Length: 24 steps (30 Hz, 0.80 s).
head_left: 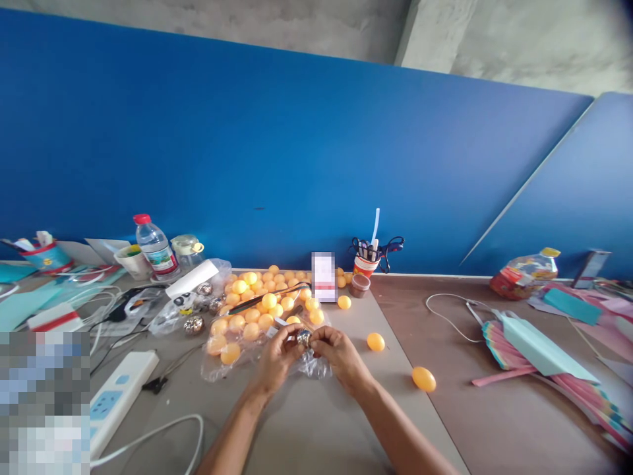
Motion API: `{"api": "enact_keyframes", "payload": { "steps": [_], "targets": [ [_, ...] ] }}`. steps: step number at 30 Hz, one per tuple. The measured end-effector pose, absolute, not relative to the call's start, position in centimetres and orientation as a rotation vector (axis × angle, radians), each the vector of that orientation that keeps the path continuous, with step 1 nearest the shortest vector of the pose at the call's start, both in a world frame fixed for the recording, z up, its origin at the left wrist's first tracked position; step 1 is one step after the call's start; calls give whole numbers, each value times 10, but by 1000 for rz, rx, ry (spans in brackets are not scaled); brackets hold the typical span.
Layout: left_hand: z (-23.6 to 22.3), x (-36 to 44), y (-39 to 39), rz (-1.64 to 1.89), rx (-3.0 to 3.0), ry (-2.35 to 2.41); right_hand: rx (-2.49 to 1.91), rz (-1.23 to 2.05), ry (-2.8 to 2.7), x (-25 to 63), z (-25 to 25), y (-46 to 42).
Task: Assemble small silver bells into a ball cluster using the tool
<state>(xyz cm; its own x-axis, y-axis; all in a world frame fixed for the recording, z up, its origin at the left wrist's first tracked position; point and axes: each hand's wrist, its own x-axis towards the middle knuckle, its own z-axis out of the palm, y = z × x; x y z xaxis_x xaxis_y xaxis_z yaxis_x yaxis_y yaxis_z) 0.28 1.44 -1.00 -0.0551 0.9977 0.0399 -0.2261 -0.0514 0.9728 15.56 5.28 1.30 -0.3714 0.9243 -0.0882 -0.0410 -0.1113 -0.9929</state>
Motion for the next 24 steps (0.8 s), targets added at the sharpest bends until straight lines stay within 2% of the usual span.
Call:
{"api": "enact_keyframes", "payload": {
  "steps": [24],
  "targets": [
    [-13, 10, 12, 1421, 985, 1021, -1011, 1722, -1273, 156, 10, 56]
  ]
}}
